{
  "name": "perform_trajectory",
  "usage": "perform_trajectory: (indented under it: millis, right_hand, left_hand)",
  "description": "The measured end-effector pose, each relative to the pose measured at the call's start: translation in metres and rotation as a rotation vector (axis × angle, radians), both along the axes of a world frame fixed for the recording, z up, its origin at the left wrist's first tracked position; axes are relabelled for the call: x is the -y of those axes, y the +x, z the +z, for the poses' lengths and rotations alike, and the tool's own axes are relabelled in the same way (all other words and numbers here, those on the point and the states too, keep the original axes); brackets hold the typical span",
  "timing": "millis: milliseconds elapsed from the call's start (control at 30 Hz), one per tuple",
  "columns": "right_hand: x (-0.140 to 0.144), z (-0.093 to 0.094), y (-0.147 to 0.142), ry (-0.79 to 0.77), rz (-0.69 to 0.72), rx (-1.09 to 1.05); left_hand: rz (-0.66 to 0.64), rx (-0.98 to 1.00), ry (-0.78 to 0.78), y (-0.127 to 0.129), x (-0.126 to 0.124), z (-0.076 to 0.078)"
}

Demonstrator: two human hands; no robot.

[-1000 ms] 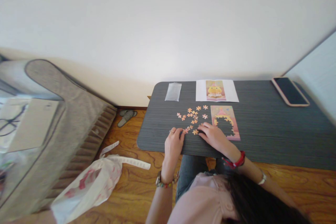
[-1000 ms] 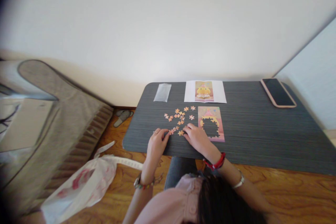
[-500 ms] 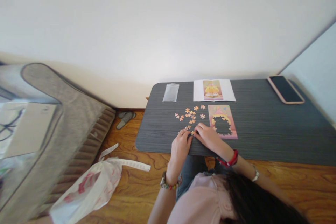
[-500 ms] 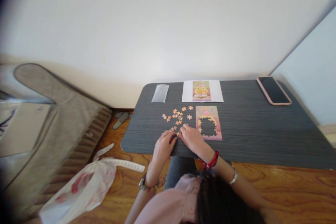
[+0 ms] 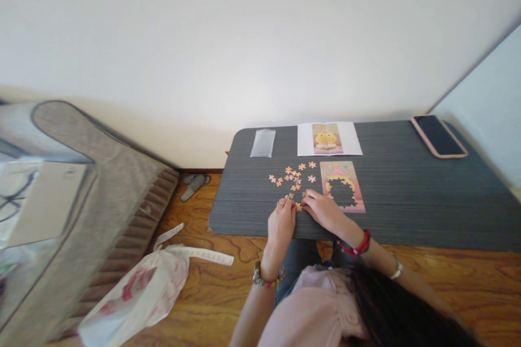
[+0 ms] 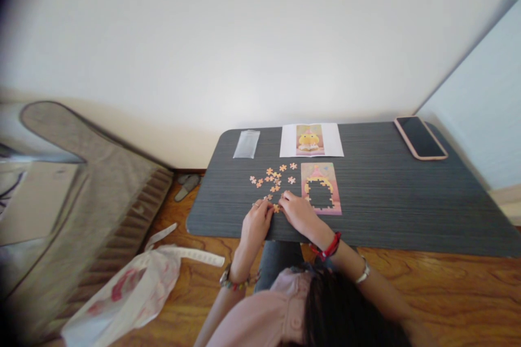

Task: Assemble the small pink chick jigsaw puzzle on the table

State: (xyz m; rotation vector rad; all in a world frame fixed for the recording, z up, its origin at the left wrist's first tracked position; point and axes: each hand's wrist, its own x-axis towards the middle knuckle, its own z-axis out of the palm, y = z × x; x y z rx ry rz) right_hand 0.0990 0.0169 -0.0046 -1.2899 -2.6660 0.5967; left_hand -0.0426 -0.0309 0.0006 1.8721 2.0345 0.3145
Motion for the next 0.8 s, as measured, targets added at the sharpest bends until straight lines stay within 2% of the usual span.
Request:
perform_trajectory:
  millis: [300,567,700,800]
  right_hand:
    - [0.003,-0.001,0.006,0.021,-0.029,-0.087]
    - [0.003,-0.003,0.028,0.117,-0.112,-0.207]
    - [0.001,-0.006,0.046,0.175,-0.175,-0.250]
    - [-0.003,-0.011,0.063,0.198,-0.218,-0.252]
  left_hand:
    - [-0.041,0.019,0.074,0.000,-0.001,0.000]
    - [-0.115,0.045,0.152,0.013,-0.015,0.004]
    - [-0.186,0.035,0.160,0.026,-0.028,0.007]
    - [-0.286,0.005,0.138,0.040,-0.043,0.009]
